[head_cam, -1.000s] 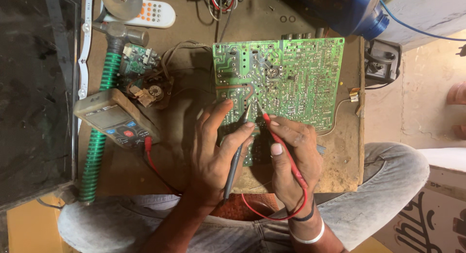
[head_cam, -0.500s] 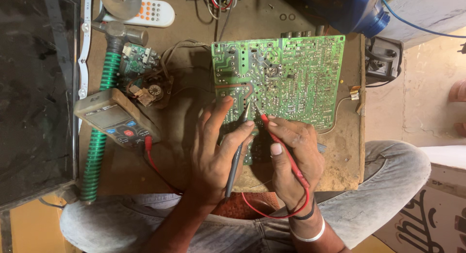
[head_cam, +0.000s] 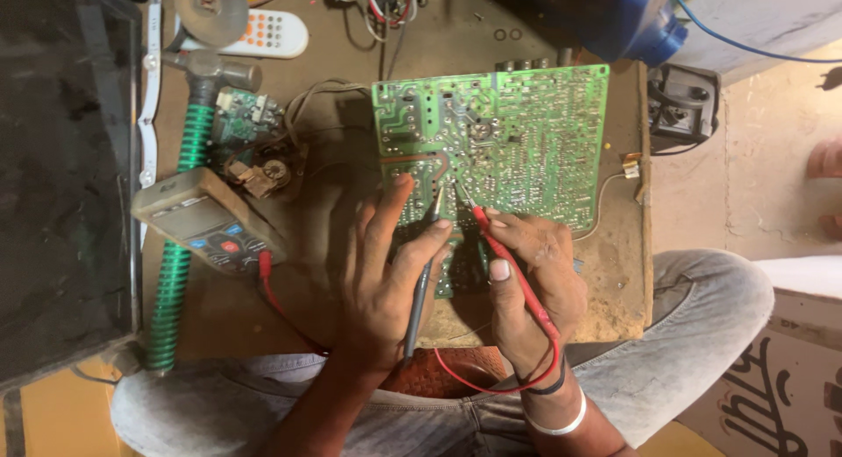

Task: The person uses a multimeter to probe multiple points on a green circuit board, moving the probes across different traces and components. The person also briefly handles a small electronic component with both hands while continuing to test the board.

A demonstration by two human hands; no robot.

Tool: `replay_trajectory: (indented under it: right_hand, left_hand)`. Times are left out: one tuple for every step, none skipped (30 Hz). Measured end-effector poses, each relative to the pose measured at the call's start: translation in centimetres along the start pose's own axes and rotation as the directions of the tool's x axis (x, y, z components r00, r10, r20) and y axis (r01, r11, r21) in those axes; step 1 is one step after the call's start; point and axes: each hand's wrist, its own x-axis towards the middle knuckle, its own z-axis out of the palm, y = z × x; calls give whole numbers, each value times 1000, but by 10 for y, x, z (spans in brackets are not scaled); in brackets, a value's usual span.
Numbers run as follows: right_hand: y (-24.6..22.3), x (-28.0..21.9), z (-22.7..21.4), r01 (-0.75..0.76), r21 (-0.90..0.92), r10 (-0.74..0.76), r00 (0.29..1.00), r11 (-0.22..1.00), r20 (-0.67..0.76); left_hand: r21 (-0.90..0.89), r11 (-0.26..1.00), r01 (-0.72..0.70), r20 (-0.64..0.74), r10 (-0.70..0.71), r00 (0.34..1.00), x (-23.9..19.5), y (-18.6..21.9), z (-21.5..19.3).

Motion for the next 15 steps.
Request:
replay_trajectory:
  right_hand:
    - [1, 0, -1, 3, 18, -3, 1000, 1000, -13]
    - [3, 0, -5, 4, 32, -3, 1000, 999, -28]
    - [5, 0, -11, 5, 45, -3, 999, 999, -44]
    - [8, 2, -18, -70, 100, 79, 992, 993, -97]
    - [12, 4, -27, -139, 159, 162, 976, 977, -147]
    - [16, 6, -38, -199, 220, 243, 951, 955, -193]
    - [21, 9, -51, -133, 161, 171, 952, 978, -255]
    - [26, 10, -62, -104, 128, 138, 946, 986, -294]
    - [32, 12, -73, -78, 93, 105, 937, 993, -333]
    - [37, 12, -82, -90, 90, 117, 929, 992, -351]
    - [43, 12, -91, -102, 88, 128, 920, 991, -370]
    - [48, 11, -98, -108, 36, 113, 936, 994, -333]
    - [53, 10, -104, -112, -16, 102, 950, 994, -295]
    - [57, 8, -109, -113, -92, 86, 962, 989, -259]
    - [60, 5, -113, -109, -167, 71, 973, 980, -222]
  left_hand:
    - [10, 1000, -2, 6, 2, 1000, -1, -1, 0]
    - [16, 1000, -4, 15, 4, 1000, -2, -1, 0]
    - [15, 1000, 5, -3, -5, 1000, -3, -2, 3]
    - [10, 1000, 10, -14, -10, 1000, -4, -3, 7]
    - [5, 1000, 15, -25, -15, 1000, -5, -3, 9]
    - [-6, 1000, 12, -12, -12, 1000, -6, -4, 9]
    - [-17, 1000, 9, 1, -9, 1000, -7, -5, 8]
    - [-28, 1000, 3, 11, -3, 1000, -8, -6, 8]
    - [-23, 1000, 0, 12, 0, 1000, -8, -7, 8]
    - [-17, 1000, 1, 9, 0, 1000, -8, -7, 8]
    - [-10, 1000, 1, 7, -1, 1000, -9, -7, 9]
    - [-15, 1000, 2, 13, -1, 1000, -10, -7, 9]
    - [-20, 1000, 3, 20, -2, 1000, -11, -7, 8]
    - [-26, 1000, 5, 22, -5, 1000, -11, -7, 9]
    - [-16, 1000, -13, 30, 13, 999, -10, -8, 10]
